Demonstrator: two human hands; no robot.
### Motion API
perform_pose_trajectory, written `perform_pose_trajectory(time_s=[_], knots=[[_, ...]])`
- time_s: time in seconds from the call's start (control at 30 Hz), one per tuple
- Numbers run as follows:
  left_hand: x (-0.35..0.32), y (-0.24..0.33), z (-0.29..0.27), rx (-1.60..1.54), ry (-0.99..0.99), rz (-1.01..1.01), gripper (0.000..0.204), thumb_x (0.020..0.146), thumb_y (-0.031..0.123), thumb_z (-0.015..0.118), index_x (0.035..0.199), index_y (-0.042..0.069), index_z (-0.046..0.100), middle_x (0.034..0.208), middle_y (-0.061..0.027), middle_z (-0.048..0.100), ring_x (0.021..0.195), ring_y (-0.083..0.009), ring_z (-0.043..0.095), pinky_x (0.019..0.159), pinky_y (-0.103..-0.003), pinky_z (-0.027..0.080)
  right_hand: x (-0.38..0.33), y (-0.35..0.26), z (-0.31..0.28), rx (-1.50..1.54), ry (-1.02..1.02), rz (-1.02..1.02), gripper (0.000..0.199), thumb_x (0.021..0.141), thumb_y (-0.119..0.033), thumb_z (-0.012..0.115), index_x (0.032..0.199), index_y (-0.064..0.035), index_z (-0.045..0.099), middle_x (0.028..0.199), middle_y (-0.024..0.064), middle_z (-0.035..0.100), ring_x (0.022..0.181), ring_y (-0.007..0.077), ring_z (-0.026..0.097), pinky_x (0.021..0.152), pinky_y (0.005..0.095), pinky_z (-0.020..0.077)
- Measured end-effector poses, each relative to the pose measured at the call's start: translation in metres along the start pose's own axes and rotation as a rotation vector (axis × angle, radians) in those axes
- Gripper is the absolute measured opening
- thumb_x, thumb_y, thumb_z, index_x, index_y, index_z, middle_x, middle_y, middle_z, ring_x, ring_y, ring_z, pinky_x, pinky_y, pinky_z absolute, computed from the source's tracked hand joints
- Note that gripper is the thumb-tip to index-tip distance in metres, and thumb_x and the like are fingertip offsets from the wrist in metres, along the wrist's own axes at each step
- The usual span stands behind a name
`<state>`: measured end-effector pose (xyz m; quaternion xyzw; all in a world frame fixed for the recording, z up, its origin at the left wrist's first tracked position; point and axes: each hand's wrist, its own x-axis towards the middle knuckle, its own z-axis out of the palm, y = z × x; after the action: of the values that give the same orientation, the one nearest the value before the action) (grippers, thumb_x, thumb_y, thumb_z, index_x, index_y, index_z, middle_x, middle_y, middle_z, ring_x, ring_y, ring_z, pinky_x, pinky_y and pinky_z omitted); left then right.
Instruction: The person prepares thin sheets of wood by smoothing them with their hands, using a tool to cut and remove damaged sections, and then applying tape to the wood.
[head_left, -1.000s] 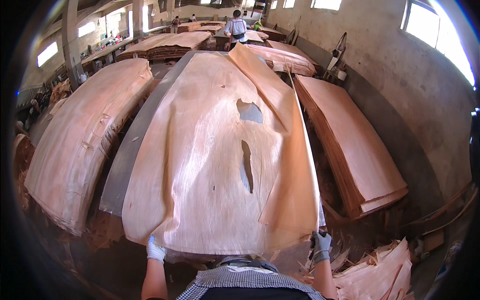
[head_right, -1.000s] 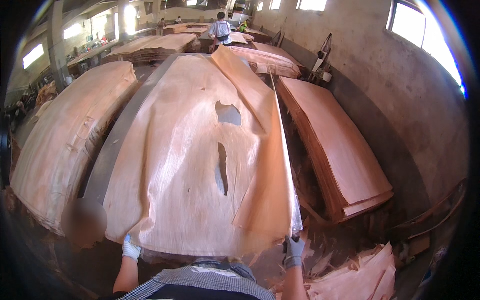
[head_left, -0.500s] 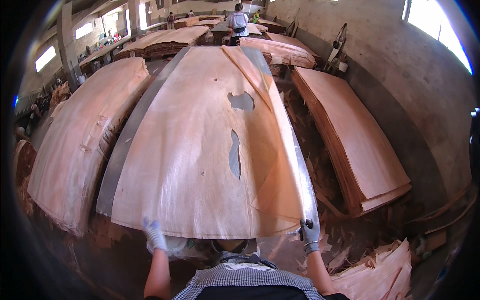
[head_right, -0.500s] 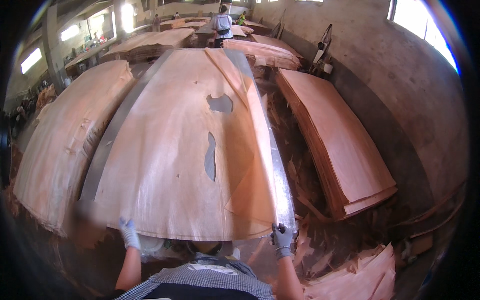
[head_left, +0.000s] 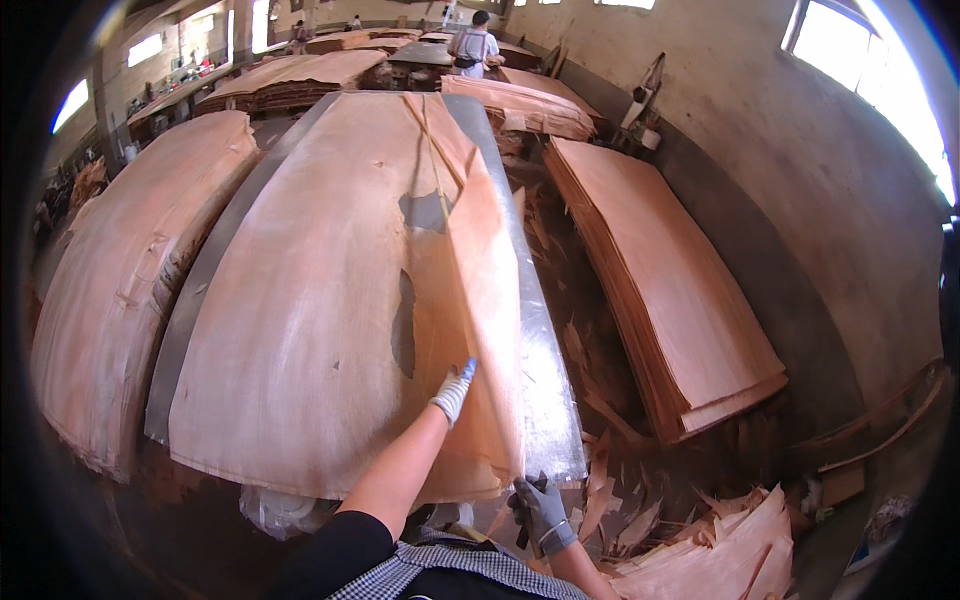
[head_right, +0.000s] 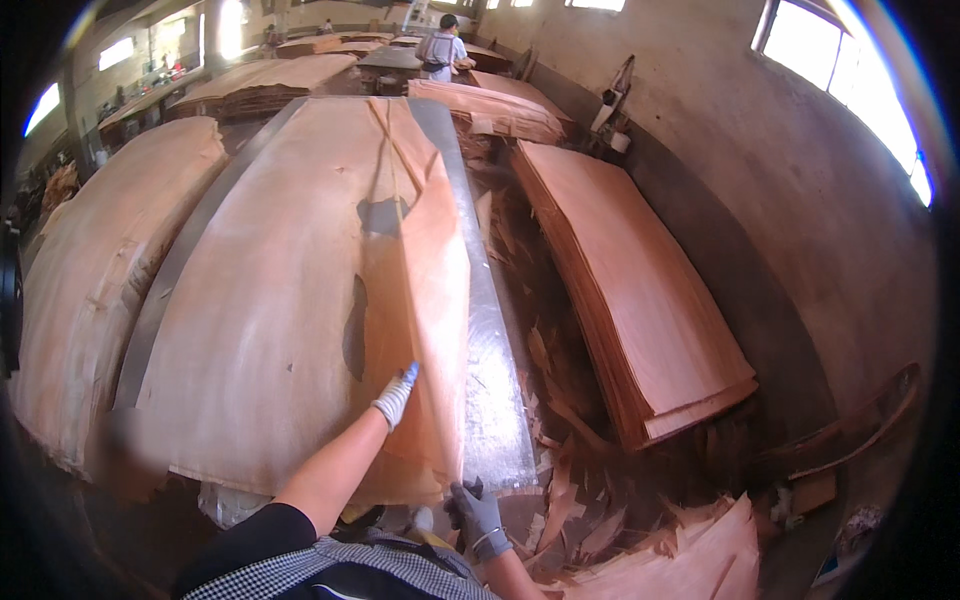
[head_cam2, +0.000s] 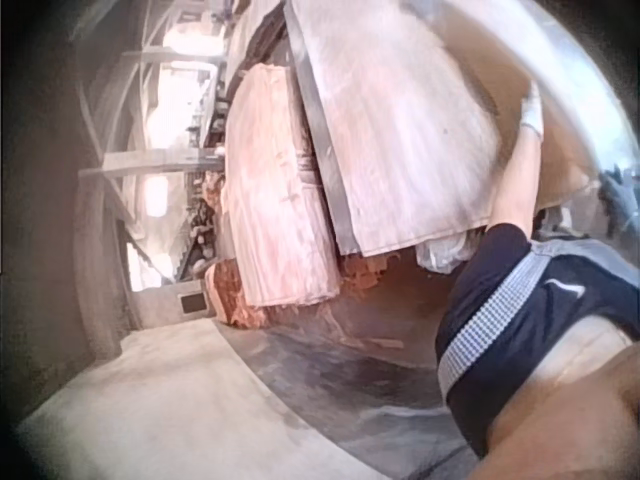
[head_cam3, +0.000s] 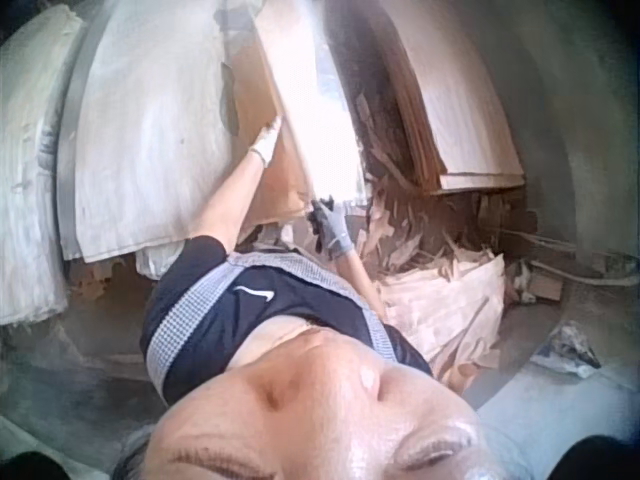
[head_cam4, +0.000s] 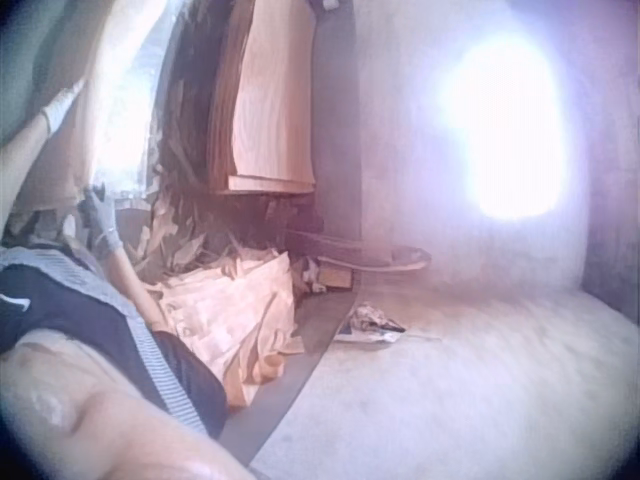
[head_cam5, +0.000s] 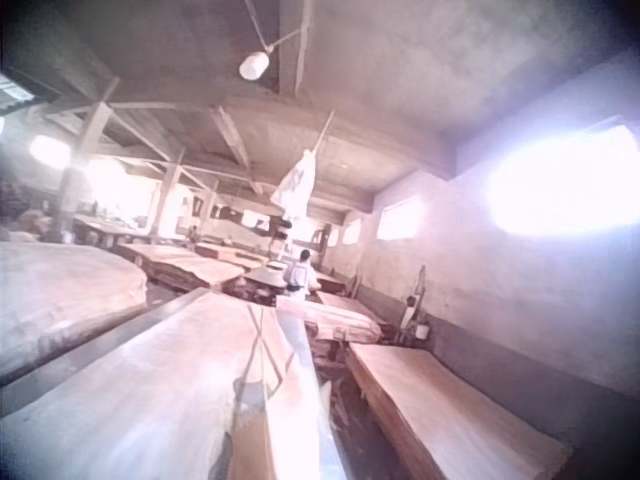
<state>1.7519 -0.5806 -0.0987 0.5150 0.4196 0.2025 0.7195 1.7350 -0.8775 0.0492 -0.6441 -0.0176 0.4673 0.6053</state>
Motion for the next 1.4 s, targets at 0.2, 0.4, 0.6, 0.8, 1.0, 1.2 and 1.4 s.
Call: perform_pose_trajectory(time_s=[0.2, 0.4, 0.6, 0.8, 1.0, 1.2, 1.4], knots=[[0.009, 0.028, 0.005, 0.135, -0.091, -0.111, 0.074, 0.079, 0.062, 0.055, 0.114, -0.003, 0.056, 0.101, -0.0114, 0.063, 0.090, -0.0234, 0.058, 0.082, -0.035, 0.044, -0.007, 0.020, -0.020, -0.051, 0.082, 0.004, 0.025, 0.085, -0.028, 0.066, 0.090, -0.0050, 0.058, 0.059, 0.0056, 0.057, 0.040, 0.0121, 0.046, 0.037, 0.0243, 0.0342], [-0.023, 0.003, -0.040, 0.083, -0.043, -0.004, 0.056, 0.086, 0.049, 0.055, 0.110, -0.002, 0.059, 0.100, -0.0099, 0.062, 0.087, -0.0196, 0.055, 0.082, -0.034, 0.043, -0.003, 0.075, -0.053, -0.079, 0.174, 0.045, 0.024, 0.084, -0.021, 0.066, 0.098, -0.0032, 0.058, 0.060, 0.0027, 0.054, 0.042, 0.0099, 0.046, 0.038, 0.0238, 0.0341], [-0.041, -0.045, -0.084, -0.108, 0.001, -0.221, 0.054, 0.086, 0.044, 0.058, 0.117, 0.001, 0.053, 0.113, -0.0130, 0.059, 0.101, -0.0269, 0.056, 0.092, -0.040, 0.043, -0.007, 0.056, -0.026, 0.004, 0.174, -0.126, 0.024, 0.084, -0.016, 0.065, 0.102, -0.0017, 0.056, 0.059, 0.0048, 0.055, 0.039, 0.0106, 0.045, 0.035, 0.0243, 0.0320], [-0.098, 0.009, -0.057, 0.079, -0.255, -0.374, 0.059, 0.084, 0.056, 0.054, 0.105, 0.000, 0.059, 0.090, -0.0108, 0.066, 0.073, -0.0226, 0.064, 0.065, -0.038, 0.053, 0.007, 0.033, -0.054, -0.055, 0.300, -0.188, 0.028, 0.082, -0.012, 0.066, 0.104, -0.0015, 0.054, 0.055, 0.0049, 0.054, 0.037, 0.0124, 0.045, 0.033, 0.0252, 0.0320], [-0.156, -0.020, -0.197, 1.114, 0.503, 0.367, 0.048, 0.082, 0.034, 0.056, 0.118, 0.004, 0.054, 0.128, -0.0219, 0.045, 0.117, -0.0358, 0.043, 0.097, -0.049, 0.033, 0.012, 0.023, -0.074, -0.031, 0.387, -0.222, 0.016, 0.080, -0.012, 0.067, 0.090, -0.0033, 0.058, 0.054, 0.0046, 0.054, 0.035, 0.0125, 0.045, 0.032, 0.0255, 0.0335], [-0.165, -0.044, -0.218, 1.414, 0.477, 0.150, 0.076, 0.079, 0.044, 0.055, 0.137, 0.000, 0.031, 0.146, -0.0218, 0.023, 0.136, -0.0364, 0.016, 0.110, -0.050, 0.006, 0.065, 0.009, -0.087, -0.095, 0.442, -0.263, 0.014, 0.082, -0.015, 0.065, 0.090, -0.0046, 0.060, 0.052, 0.0031, 0.052, 0.034, 0.0123, 0.044, 0.030, 0.0259, 0.0325], [-0.105, -0.021, -0.207, 1.434, 0.546, 0.123, 0.076, 0.080, 0.046, 0.055, 0.139, 0.004, 0.031, 0.147, -0.0202, 0.020, 0.136, -0.0366, 0.016, 0.110, -0.049, 0.008, 0.115, 0.006, -0.093, -0.089, 0.431, -0.251, 0.018, 0.085, -0.022, 0.063, 0.093, -0.0058, 0.061, 0.051, 0.0020, 0.051, 0.033, 0.0118, 0.042, 0.031, 0.0253, 0.0316]])
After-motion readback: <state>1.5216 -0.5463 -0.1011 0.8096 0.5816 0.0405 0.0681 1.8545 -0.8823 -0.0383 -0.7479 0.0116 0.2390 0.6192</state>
